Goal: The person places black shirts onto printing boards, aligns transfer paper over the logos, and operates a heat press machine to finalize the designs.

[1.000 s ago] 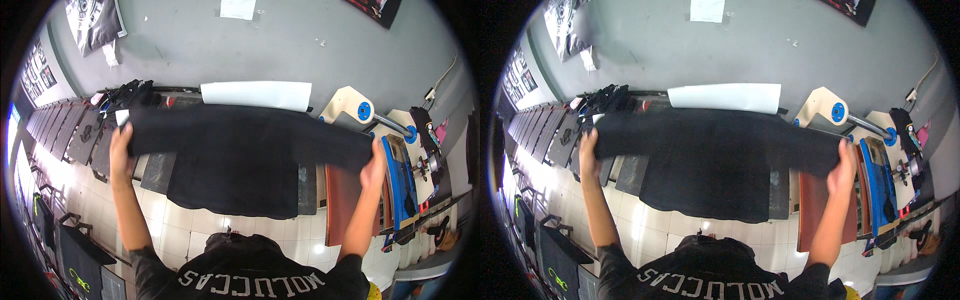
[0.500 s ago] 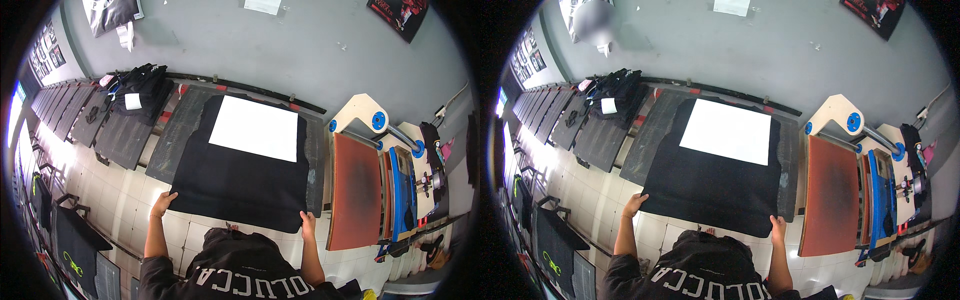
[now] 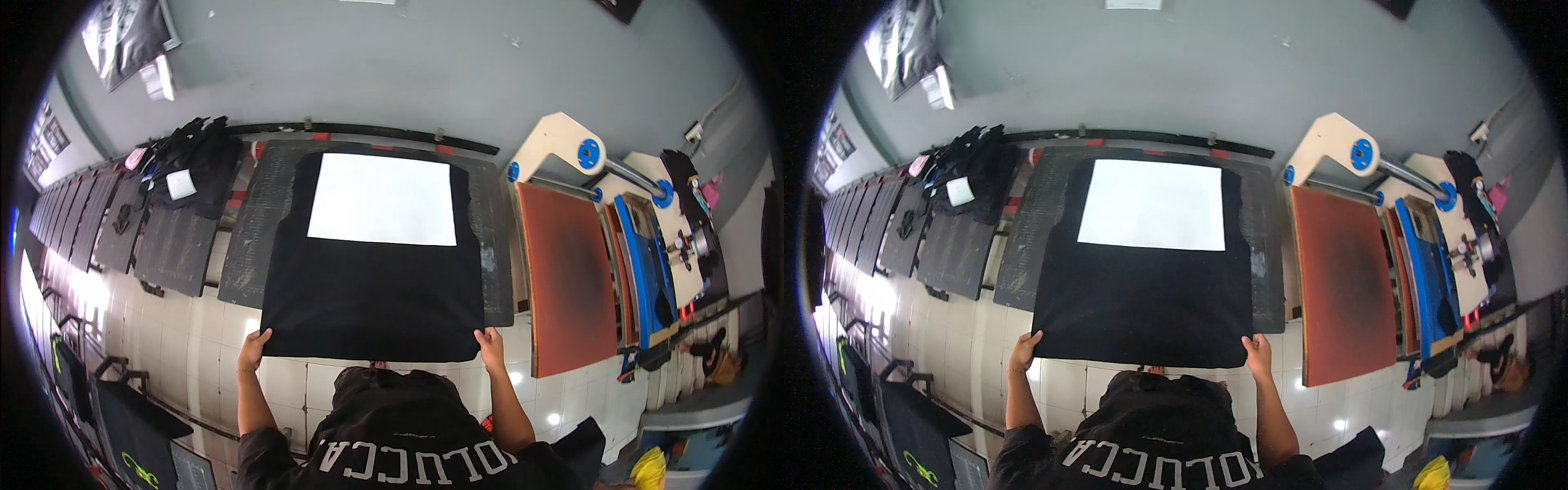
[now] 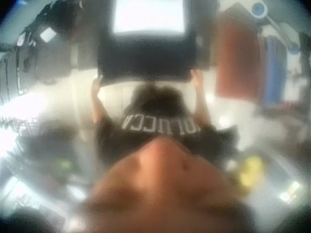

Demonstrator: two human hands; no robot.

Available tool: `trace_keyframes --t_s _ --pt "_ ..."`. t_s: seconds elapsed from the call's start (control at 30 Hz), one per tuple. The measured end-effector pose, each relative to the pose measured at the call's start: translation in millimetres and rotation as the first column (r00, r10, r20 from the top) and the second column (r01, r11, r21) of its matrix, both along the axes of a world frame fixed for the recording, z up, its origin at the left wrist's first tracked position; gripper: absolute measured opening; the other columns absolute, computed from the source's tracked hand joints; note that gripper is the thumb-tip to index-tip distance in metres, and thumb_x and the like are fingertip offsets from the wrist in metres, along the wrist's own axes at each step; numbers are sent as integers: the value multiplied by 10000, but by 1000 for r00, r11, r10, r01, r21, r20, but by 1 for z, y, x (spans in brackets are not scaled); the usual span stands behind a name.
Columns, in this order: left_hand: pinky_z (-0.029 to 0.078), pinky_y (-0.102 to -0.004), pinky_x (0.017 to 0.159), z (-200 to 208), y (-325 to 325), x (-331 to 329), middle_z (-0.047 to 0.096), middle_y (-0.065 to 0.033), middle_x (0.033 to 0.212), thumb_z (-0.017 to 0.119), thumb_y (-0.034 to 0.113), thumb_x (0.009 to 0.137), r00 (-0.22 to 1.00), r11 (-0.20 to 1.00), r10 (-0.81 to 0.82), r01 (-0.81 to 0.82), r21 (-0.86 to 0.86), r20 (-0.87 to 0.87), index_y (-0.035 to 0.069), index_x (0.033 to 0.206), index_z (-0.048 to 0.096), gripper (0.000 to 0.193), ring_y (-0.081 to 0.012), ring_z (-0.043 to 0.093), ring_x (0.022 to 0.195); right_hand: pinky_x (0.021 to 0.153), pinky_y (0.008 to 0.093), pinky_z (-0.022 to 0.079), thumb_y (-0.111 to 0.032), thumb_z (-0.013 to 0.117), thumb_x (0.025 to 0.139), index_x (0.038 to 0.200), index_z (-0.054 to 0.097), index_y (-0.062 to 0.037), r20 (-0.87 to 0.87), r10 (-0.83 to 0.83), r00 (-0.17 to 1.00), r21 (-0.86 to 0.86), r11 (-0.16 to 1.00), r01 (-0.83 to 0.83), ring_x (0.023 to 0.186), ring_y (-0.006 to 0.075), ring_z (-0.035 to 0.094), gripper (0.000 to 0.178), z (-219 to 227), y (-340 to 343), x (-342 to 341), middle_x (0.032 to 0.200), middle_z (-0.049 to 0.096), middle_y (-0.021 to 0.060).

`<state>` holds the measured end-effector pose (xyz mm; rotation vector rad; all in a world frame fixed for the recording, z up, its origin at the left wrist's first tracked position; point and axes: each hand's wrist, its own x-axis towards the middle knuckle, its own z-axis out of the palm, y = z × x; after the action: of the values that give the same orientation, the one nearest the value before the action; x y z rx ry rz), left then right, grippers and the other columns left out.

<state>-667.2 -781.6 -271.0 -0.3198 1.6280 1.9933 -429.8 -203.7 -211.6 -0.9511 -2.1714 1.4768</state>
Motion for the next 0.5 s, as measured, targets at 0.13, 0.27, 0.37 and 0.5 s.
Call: trace_keyframes --t_s 0.13,0.27,0.37,0.5 --pt "489 -308 917 -27 -2 -2 683 -116 1122 611 210 968 999 999 -36 37 32 -10 -68 1154 624 335 -189 641 1008 598 256 368 -225 716 896 807 514 -47 38 -23 999 137 990 18 663 74 411 283 -13 -1 7 698 437 -43" --pt "506 -385 868 -44 16 4 657 -65 1129 647 318 942 994 961 -106 110 -255 27 7 1220 596 421 -207 619 1002 720 397 501 -312 751 837 961 609 1 78 33 996 240 970 -51 783 289 670 366 -34 1 32 829 673 152" --pt "509 -370 818 -77 7 23 637 -48 1047 589 349 965 989 930 -149 137 -342 -12 32 1194 589 392 -187 600 908 714 436 520 -349 705 837 894 643 -65 509 -46 860 320 937 -140 840 340 684 297 -32 -1 50 896 697 163" --pt "497 -405 561 -116 44 52 645 -81 938 568 192 874 914 905 -228 326 -274 336 41 1195 611 357 -242 608 809 838 441 530 -343 639 848 1019 672 -64 765 -99 636 170 984 -51 968 343 668 328 -43 30 118 1014 700 166"
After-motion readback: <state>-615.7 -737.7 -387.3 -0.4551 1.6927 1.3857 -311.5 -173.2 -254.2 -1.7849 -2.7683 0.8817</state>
